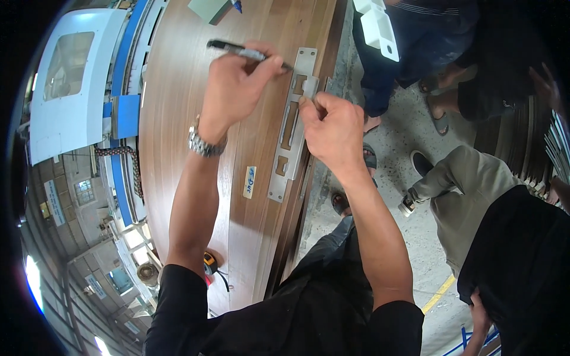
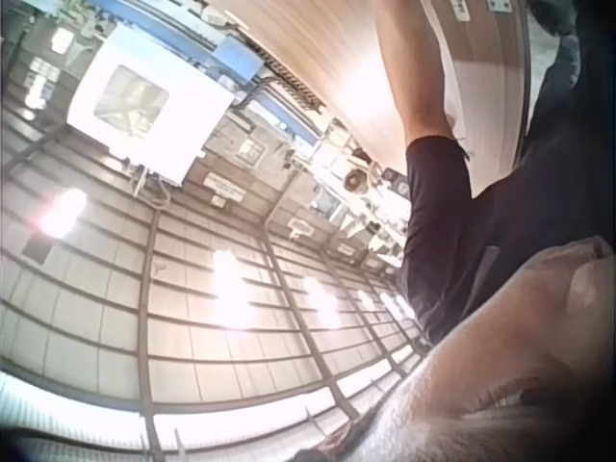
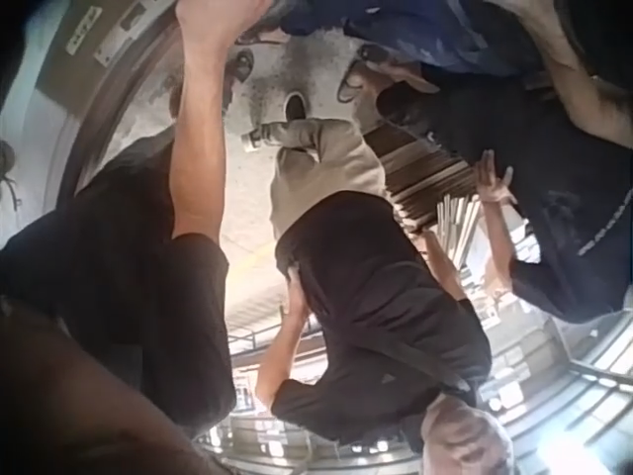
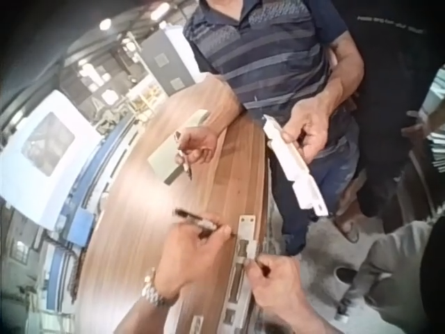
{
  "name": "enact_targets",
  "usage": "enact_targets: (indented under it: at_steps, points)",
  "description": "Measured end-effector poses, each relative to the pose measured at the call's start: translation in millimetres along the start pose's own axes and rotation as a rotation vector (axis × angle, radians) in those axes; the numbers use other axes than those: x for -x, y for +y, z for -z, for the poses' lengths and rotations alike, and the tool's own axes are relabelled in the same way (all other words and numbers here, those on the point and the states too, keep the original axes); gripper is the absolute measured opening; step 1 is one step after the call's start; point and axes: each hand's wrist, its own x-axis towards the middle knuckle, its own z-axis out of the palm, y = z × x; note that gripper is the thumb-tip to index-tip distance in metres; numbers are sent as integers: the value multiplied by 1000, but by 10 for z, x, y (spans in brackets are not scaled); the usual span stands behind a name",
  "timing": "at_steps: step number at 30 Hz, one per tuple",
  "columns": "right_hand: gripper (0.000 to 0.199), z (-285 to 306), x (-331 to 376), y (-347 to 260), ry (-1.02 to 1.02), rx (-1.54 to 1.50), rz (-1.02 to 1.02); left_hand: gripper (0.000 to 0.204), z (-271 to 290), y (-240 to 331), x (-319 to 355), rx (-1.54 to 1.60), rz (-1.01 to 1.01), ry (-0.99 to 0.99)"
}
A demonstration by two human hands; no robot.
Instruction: Marking a long metal component with a marker while collaborating with colleagues on a factory production floor.
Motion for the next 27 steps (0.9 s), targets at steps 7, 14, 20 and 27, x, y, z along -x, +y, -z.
enact_targets:
  at_steps: [7,14,20,27]
  points:
    - [43,3,6,16,27,22,18,20,72,37,520,-129,-103,-19]
    - [42,-23,9,-13,13,45,-9,12,161,160,964,-41,-31,-10]
    - [44,-12,-1,8,25,72,-39,12,158,196,1029,-91,-34,-34]
    - [46,-27,-9,82,50,112,5,9,173,225,1511,-24,53,-1]
